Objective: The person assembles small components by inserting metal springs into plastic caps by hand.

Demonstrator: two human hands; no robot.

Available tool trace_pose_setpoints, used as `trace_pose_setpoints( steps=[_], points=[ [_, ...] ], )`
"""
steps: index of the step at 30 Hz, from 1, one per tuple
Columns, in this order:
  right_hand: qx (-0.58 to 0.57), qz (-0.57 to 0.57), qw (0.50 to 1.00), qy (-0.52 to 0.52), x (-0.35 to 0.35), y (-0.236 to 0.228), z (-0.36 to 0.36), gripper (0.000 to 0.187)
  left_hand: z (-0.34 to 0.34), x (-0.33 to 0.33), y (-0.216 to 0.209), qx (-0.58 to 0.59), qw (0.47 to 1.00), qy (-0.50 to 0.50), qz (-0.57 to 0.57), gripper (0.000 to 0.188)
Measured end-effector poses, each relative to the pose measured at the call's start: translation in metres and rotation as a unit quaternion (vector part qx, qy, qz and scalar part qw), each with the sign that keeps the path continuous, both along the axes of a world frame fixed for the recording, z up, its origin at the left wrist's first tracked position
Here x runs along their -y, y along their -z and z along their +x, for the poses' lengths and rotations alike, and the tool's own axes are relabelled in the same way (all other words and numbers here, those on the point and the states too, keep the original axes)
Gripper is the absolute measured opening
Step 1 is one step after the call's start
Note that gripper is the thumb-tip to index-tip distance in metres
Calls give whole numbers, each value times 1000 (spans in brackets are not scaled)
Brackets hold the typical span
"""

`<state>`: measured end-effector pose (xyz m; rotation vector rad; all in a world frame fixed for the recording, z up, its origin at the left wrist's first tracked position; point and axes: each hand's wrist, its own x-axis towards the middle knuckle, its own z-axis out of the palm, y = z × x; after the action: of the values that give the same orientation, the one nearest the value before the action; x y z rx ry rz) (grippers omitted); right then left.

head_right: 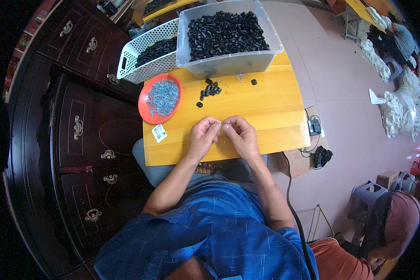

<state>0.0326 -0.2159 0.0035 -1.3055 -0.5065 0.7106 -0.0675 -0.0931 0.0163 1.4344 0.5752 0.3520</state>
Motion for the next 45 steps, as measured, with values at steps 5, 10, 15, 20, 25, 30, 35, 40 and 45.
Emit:
trace_pose_setpoints(
  steps=[5, 10, 15, 20, 25, 30, 35, 40, 45],
  points=[
    [-32, 14, 999, -17, -3, 4, -3, 9, -2, 2, 0, 11, 1000, -10, -8, 16],
    [-69, 37, 997, -2, -4, 3, -1, 5, -6, 2, 1, 0, 1000, -1, -2, 20],
    [-76, 43, 996, 33, 3, 2, 10, 6, -13, -4, 0, 8, 996, 25, -82, 29],
    [-86, 44, 995, 25, 7, 2, 14, 6, -13, -8, -1, 0, 998, 41, -57, 25],
    [-98, 44, 994, 29, 8, -1, 12, 7, -15, -8, -2, 22, 994, 36, -101, 21],
    [-95, 54, 994, 13, 8, -7, 9, 8, -18, -5, -2, 25, 989, 2, -148, 21],
    [-98, 44, 994, 11, 6, -13, 8, 9, -19, -4, 3, 25, 991, 6, -133, 20],
    [-69, 49, 996, 10, 3, -16, 5, 9, -20, -11, 5, 29, 990, -22, -134, 19],
    [-64, 32, 997, -6, 1, -17, 2, 11, -22, -12, 3, 82, 969, -25, -232, 16]
  ],
)
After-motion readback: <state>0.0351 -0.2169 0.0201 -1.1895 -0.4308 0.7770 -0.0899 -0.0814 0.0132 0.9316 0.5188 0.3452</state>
